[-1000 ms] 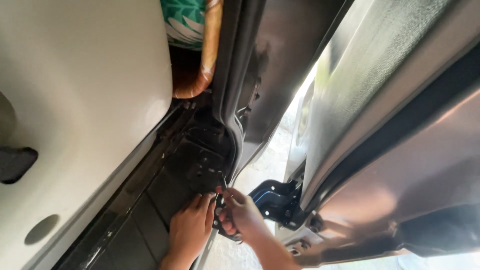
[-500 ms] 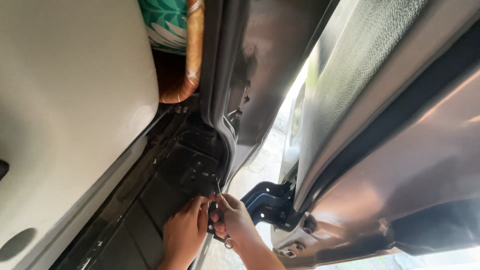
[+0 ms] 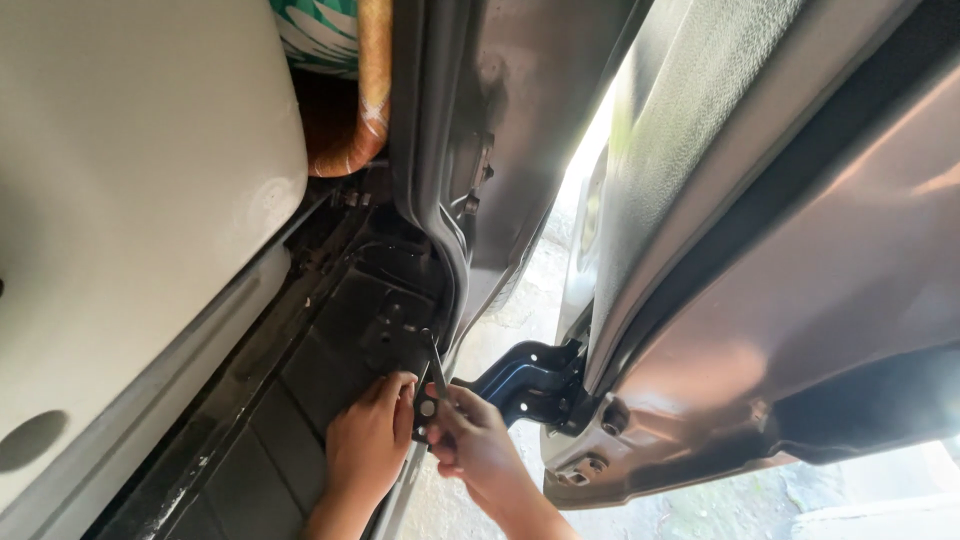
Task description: The person uses a wrench to tighten bolts on a car door hinge. They hold the hinge steady with one hand while turning the wrench with the other to secure the bolts.
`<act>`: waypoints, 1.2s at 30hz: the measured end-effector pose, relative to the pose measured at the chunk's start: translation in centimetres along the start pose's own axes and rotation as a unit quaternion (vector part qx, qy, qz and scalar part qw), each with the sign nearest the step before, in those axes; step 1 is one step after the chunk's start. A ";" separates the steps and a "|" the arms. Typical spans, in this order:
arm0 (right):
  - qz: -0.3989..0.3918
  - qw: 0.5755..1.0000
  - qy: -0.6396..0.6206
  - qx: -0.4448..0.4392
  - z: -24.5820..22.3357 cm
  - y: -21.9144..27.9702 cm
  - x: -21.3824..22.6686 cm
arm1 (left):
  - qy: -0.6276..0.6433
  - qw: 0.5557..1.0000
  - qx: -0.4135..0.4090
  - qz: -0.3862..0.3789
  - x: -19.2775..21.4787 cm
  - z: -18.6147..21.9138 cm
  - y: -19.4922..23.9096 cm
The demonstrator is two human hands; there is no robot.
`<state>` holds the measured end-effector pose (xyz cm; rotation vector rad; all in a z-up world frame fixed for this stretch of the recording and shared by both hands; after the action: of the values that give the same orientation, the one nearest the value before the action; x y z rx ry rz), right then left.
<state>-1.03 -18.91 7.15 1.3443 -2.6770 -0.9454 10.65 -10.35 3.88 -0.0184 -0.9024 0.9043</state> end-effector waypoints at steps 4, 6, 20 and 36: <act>0.008 0.999 0.035 0.008 -1.6 0.0 0.4 | 0.010 1.000 -0.003 0.015 0.4 -0.1 0.0; 0.065 0.990 0.125 -0.004 -2.2 0.2 0.1 | 0.006 1.000 -0.011 0.018 0.1 -0.2 0.1; 0.082 0.994 0.009 0.065 6.0 -4.3 -1.1 | -0.013 1.000 0.001 0.011 -0.3 -0.8 0.0; 0.150 0.920 0.342 0.118 -0.3 6.0 2.7 | -0.005 0.997 0.017 0.078 0.9 0.0 1.3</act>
<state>-7.00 -18.32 9.74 0.9855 -2.3619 -0.0792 10.05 -8.88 4.05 -0.0569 -0.9042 1.0659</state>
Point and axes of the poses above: each hand's wrist, its own y-axis away from the middle knuckle, its own x-axis out of the back of the hand, z = x × y, the point moved 4 cm from there along -y, towards the middle knuckle, and after that the axes turned 11 degrees about y, right-handed, at the moved point
